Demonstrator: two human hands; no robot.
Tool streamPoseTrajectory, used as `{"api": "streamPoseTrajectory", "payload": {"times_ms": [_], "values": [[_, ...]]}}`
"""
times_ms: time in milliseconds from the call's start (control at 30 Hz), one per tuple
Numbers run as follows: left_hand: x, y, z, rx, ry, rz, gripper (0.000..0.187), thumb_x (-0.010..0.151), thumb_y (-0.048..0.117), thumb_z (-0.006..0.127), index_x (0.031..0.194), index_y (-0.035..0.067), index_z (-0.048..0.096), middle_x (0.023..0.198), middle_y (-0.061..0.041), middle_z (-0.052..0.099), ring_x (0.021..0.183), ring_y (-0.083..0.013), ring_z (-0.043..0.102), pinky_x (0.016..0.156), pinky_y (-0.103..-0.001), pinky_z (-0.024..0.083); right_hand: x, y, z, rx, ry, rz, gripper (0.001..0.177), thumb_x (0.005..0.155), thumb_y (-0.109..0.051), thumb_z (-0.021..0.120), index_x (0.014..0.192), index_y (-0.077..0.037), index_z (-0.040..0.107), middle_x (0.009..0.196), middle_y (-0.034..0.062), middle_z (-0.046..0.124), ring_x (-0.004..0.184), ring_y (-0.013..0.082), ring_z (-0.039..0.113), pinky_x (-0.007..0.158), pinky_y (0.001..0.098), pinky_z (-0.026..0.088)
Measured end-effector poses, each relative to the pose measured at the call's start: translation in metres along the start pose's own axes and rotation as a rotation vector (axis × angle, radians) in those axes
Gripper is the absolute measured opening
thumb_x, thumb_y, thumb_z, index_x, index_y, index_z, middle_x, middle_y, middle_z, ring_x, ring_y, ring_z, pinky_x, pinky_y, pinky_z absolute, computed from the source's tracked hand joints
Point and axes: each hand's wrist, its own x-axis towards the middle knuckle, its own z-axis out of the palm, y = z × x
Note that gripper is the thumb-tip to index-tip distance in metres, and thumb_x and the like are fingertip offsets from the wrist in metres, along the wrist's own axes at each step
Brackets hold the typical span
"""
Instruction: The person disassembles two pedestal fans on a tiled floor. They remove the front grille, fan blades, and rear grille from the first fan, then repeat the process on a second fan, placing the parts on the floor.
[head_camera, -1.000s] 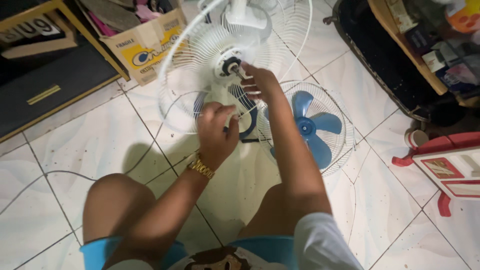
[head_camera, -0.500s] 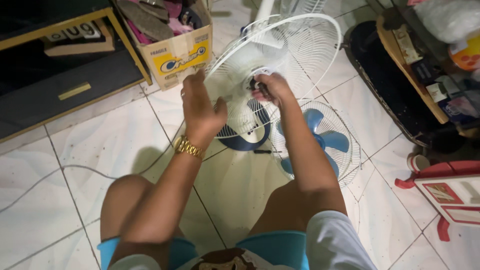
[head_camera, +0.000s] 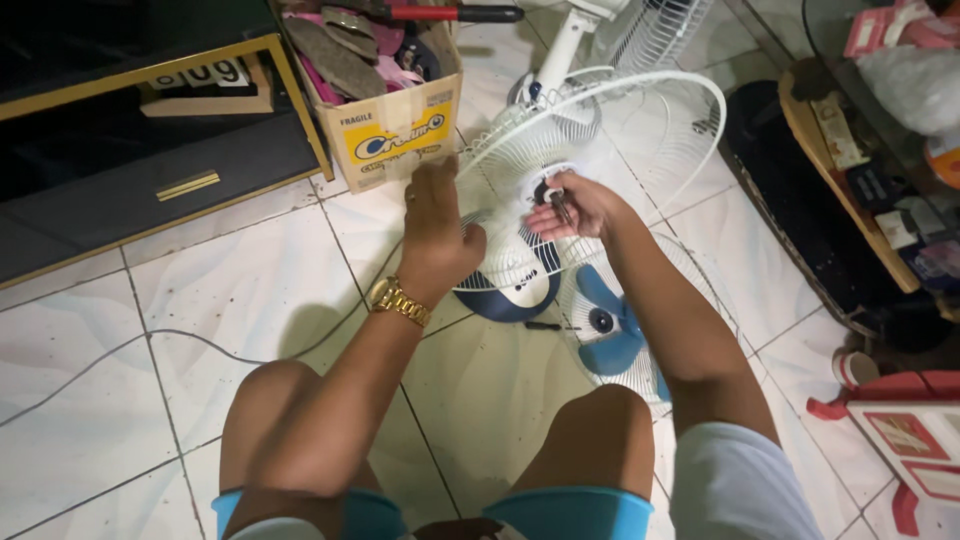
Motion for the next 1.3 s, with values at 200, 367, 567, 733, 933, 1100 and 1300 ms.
{"api": "streamPoseTrajectory", "payload": {"times_ms": [200,367,567,733,933,1100,1300], "values": [[0.005,0.009,0.009,0.117,-0.006,0.046,0.091,0.071,0.016,0.073,0.148,-0.009,0.033,0.134,-0.037,0.043,0.119,-0.0522,0.048,0.102,-0.057,0.041,-0.004,0.007,0.016,-0.918,0.620,-0.245,0.053,0.086,-0.043,0.075,0.115,0.003,0.074,0.102,0.0256,0.077,0.089,0.0338,0.074,0.075,0.0400,0.057],[-0.003,0.017,0.009,0.050,-0.027,-0.097,0.086,0.077,0.013,0.070,0.152,-0.005,0.032,0.133,-0.032,0.047,0.116,-0.0485,0.051,0.102,-0.052,0.044,-0.005,0.034,0.037,-1.046,0.936,-0.603,0.063,0.079,-0.038,0.084,0.115,0.003,0.052,0.097,0.0258,0.067,0.088,0.0428,0.069,0.072,0.0515,0.055],[-0.012,-0.008,0.000,-0.044,0.003,-0.038,0.081,0.081,0.008,0.067,0.153,-0.004,0.031,0.135,-0.027,0.050,0.125,-0.0437,0.052,0.108,-0.053,0.040,-0.013,0.027,0.020,0.170,0.436,-0.313,0.050,0.086,-0.036,0.065,0.109,0.006,0.053,0.097,0.0298,0.069,0.086,0.0452,0.072,0.068,0.0563,0.060],[-0.015,-0.013,0.006,-0.071,-0.012,-0.052,0.077,0.086,0.005,0.065,0.154,-0.003,0.031,0.134,-0.026,0.051,0.125,-0.0415,0.051,0.109,-0.053,0.041,-0.017,0.022,0.020,0.534,0.218,-0.319,0.042,0.096,-0.031,0.054,0.112,0.008,0.052,0.106,0.0307,0.068,0.091,0.0413,0.074,0.076,0.0472,0.065],[-0.012,-0.010,0.007,-0.054,0.007,-0.026,0.079,0.082,0.003,0.064,0.153,-0.004,0.031,0.133,-0.026,0.051,0.124,-0.0423,0.051,0.107,-0.054,0.041,0.002,0.032,0.012,0.275,0.414,-0.572,0.023,0.097,-0.017,0.065,0.107,0.003,0.060,0.092,0.0167,0.069,0.073,0.0262,0.070,0.062,0.0353,0.060],[-0.012,-0.007,0.007,-0.036,0.008,-0.063,0.078,0.080,0.001,0.063,0.152,-0.004,0.033,0.132,-0.026,0.052,0.121,-0.0419,0.052,0.107,-0.054,0.042,0.014,0.060,0.016,-0.109,0.657,-1.081,0.007,0.093,0.001,0.071,0.100,0.001,0.069,0.089,0.0086,0.072,0.075,0.0136,0.064,0.067,0.0244,0.053],[-0.013,-0.005,0.008,-0.041,0.050,-0.017,0.074,0.082,-0.001,0.062,0.152,-0.005,0.036,0.132,-0.026,0.052,0.121,-0.0419,0.052,0.108,-0.053,0.043,-0.004,0.058,0.019,-0.016,0.618,-1.102,0.010,0.093,-0.004,0.062,0.096,0.003,0.068,0.091,0.0124,0.072,0.078,0.0187,0.068,0.073,0.0301,0.056]]}}
